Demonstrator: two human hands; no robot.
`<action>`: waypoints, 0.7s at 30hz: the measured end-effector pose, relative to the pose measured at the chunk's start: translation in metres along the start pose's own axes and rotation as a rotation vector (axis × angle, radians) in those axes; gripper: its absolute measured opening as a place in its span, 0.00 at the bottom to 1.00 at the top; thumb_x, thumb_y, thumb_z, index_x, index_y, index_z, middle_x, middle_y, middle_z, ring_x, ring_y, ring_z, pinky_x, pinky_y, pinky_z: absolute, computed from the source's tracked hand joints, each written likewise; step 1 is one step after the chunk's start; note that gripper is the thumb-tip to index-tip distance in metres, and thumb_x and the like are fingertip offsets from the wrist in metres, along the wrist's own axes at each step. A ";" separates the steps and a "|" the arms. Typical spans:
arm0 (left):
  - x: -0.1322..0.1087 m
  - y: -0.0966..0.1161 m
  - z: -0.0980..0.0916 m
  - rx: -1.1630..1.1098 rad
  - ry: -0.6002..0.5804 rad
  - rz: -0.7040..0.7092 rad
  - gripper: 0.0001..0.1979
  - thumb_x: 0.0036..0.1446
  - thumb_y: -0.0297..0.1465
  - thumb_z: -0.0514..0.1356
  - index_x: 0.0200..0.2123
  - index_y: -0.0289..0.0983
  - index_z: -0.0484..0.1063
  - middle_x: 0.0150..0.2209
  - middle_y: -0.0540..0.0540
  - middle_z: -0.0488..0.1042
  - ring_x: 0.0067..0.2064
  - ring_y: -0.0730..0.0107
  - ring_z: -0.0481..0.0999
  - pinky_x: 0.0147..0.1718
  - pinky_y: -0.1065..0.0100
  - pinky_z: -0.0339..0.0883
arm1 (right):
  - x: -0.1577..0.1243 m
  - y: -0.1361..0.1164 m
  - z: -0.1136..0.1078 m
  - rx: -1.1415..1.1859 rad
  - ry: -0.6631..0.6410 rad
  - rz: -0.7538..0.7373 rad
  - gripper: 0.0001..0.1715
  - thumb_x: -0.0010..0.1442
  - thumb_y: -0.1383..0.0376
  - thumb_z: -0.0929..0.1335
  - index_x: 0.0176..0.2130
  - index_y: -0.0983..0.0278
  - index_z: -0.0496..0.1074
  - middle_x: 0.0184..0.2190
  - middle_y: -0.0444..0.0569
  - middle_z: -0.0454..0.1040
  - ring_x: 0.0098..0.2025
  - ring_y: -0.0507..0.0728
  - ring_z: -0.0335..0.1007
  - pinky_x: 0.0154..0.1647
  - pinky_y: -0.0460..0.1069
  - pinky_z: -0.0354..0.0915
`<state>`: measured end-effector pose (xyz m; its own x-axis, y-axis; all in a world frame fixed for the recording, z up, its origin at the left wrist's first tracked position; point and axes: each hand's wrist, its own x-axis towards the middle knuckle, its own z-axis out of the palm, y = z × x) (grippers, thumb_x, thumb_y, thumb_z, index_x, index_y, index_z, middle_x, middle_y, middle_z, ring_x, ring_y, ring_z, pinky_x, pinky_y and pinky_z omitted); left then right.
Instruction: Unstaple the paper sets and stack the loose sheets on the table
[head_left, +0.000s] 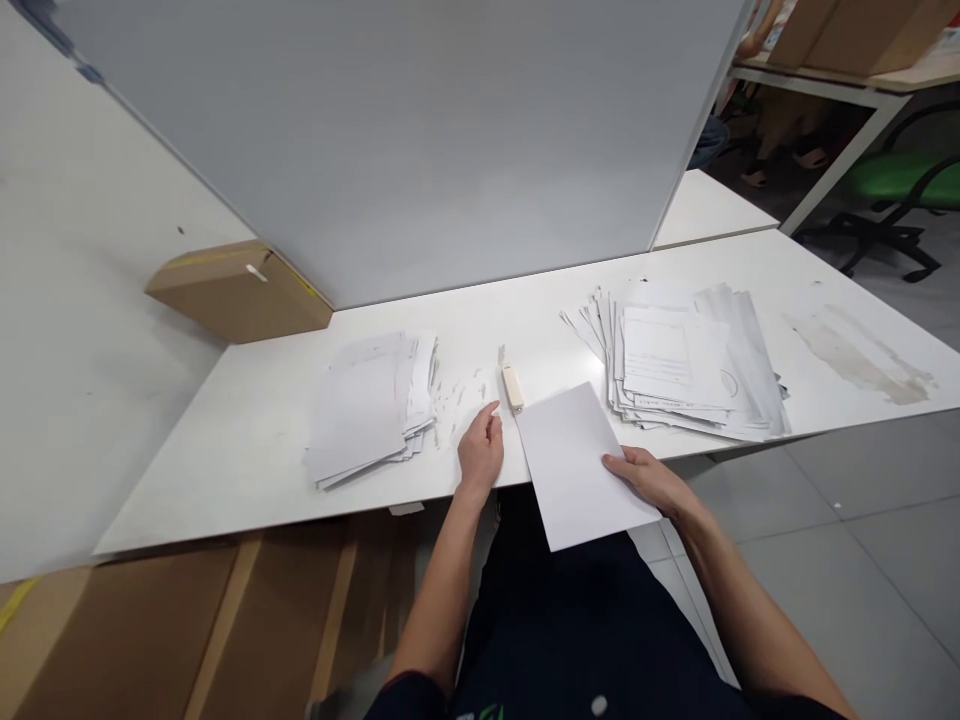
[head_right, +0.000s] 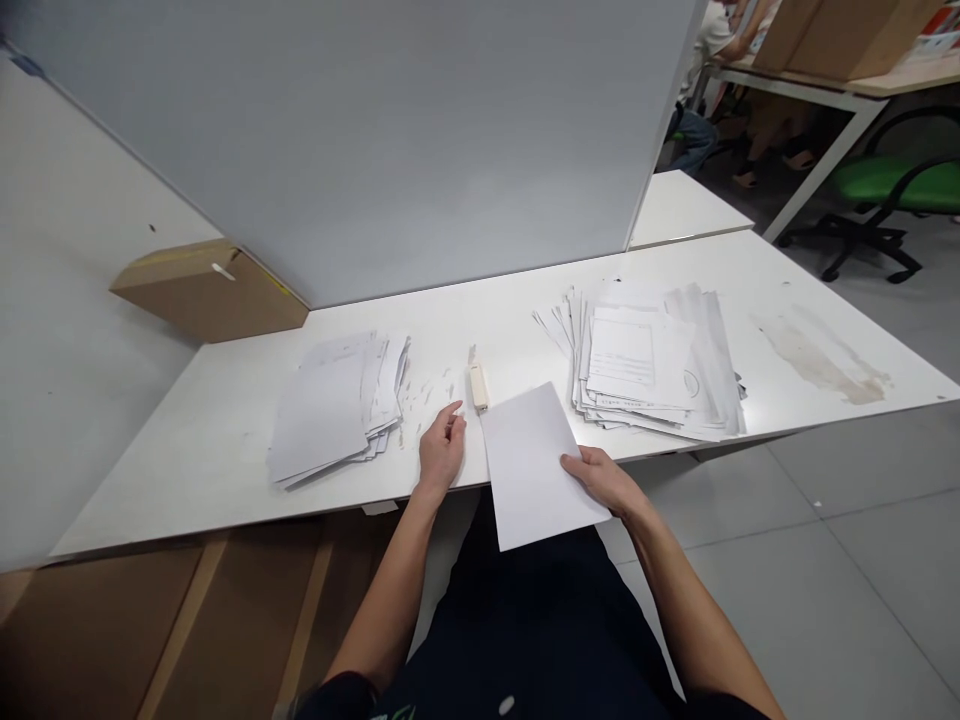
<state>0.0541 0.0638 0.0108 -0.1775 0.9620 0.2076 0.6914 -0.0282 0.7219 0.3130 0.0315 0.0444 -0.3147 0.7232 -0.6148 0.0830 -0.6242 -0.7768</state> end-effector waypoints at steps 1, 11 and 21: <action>0.000 0.002 -0.001 0.030 -0.009 0.025 0.19 0.59 0.32 0.47 0.53 0.40 0.64 0.35 0.46 0.72 0.33 0.70 0.71 0.34 0.69 0.62 | 0.002 0.000 0.000 0.000 0.002 -0.003 0.18 0.54 0.54 0.66 0.38 0.66 0.70 0.28 0.49 0.77 0.28 0.57 0.73 0.27 0.48 0.66; 0.005 0.007 0.003 0.317 -0.119 0.140 0.25 0.57 0.23 0.46 0.55 0.50 0.62 0.37 0.48 0.65 0.32 0.73 0.67 0.24 0.74 0.57 | 0.010 -0.004 0.002 -0.058 0.029 -0.017 0.18 0.54 0.54 0.65 0.36 0.66 0.69 0.29 0.50 0.77 0.30 0.58 0.73 0.29 0.49 0.67; 0.002 0.004 0.005 0.358 -0.086 0.173 0.26 0.57 0.22 0.46 0.57 0.49 0.59 0.37 0.47 0.66 0.32 0.72 0.67 0.24 0.73 0.55 | 0.001 -0.009 0.003 -0.146 0.075 -0.087 0.18 0.55 0.55 0.64 0.39 0.66 0.69 0.30 0.49 0.76 0.32 0.59 0.73 0.31 0.50 0.67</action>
<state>0.0600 0.0672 0.0106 0.0114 0.9710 0.2390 0.9087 -0.1098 0.4028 0.3092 0.0373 0.0508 -0.2556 0.7962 -0.5484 0.1964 -0.5127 -0.8358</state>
